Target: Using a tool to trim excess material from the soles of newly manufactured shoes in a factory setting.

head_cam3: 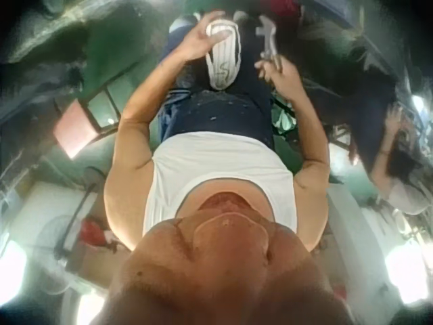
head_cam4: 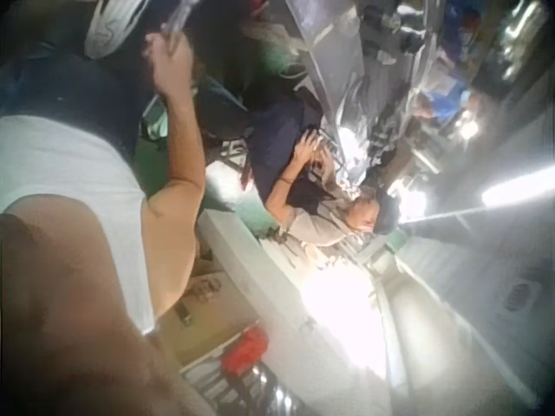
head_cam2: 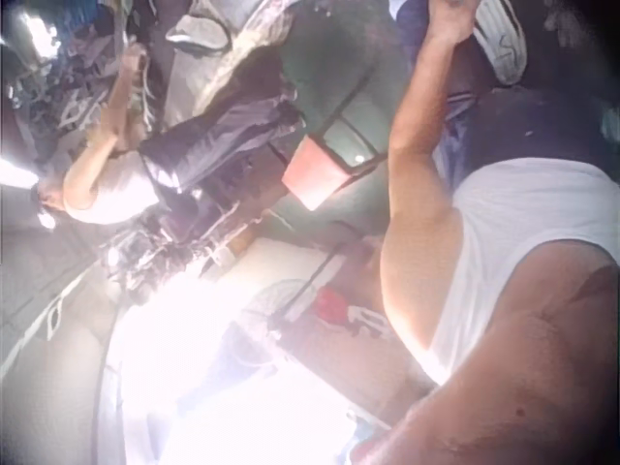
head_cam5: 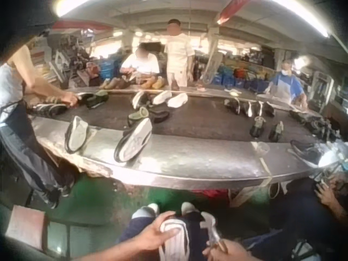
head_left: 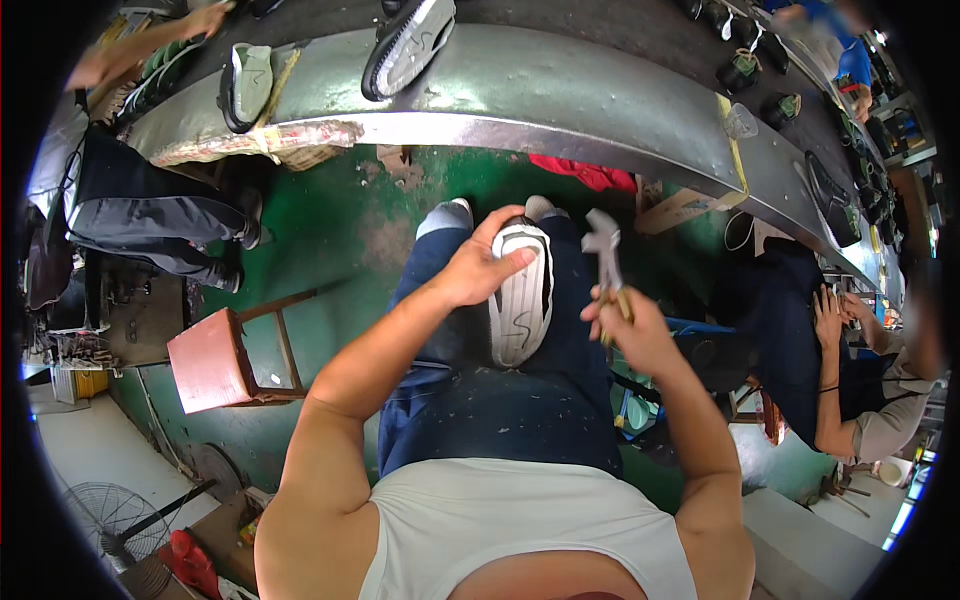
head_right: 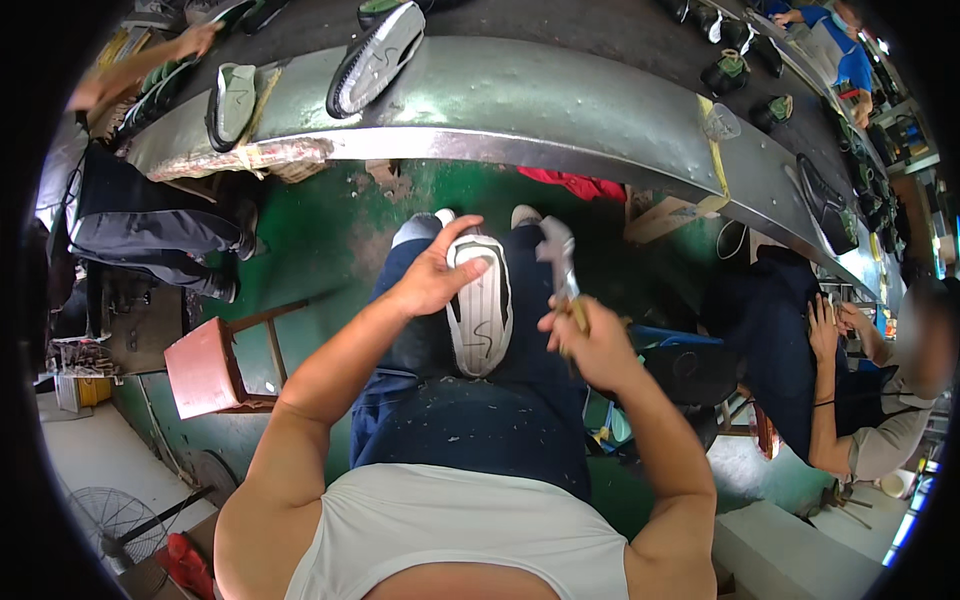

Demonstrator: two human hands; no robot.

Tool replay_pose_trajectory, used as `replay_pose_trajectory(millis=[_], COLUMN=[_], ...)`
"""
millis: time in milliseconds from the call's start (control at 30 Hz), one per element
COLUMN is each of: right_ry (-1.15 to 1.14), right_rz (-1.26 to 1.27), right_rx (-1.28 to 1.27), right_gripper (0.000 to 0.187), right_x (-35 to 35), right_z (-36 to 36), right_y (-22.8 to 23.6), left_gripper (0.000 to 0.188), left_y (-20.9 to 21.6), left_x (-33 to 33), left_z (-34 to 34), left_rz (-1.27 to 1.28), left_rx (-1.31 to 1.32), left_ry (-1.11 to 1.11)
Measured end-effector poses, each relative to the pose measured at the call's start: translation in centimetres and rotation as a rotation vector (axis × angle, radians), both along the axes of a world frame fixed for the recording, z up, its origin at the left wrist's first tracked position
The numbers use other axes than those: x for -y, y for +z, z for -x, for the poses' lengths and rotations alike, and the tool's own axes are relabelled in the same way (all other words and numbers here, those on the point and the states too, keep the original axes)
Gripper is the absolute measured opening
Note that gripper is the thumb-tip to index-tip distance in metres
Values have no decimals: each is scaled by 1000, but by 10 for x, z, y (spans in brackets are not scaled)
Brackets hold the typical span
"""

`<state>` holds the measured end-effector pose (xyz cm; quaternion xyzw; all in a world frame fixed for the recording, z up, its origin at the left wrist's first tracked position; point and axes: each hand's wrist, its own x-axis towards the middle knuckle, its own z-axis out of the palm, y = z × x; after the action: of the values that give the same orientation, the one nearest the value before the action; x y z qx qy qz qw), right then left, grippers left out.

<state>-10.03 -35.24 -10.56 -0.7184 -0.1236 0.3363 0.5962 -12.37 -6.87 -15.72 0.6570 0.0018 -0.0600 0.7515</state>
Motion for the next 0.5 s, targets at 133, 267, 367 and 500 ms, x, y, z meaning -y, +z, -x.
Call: replay_pose_trajectory(millis=[133, 267, 367, 500], right_ry=[158, 173, 101, 52], right_rz=[59, -90, -246, -204], right_rx=[-36, -178, -311, -533], right_gripper=[35, 39, 42, 37], right_x=[-8, -23, -34, -44], right_z=[29, 26, 27, 19], right_y=[4, -8, 2, 11], left_gripper=[58, 59, 58, 51], left_y=[1, 0, 3, 0], left_x=[-6, -9, -12, -8], left_z=[3, 4, 5, 6], left_rz=[-38, -4, 11, -141], left_rx=[-12, -22, -9, 29], left_ry=[-72, -144, -168, -44])
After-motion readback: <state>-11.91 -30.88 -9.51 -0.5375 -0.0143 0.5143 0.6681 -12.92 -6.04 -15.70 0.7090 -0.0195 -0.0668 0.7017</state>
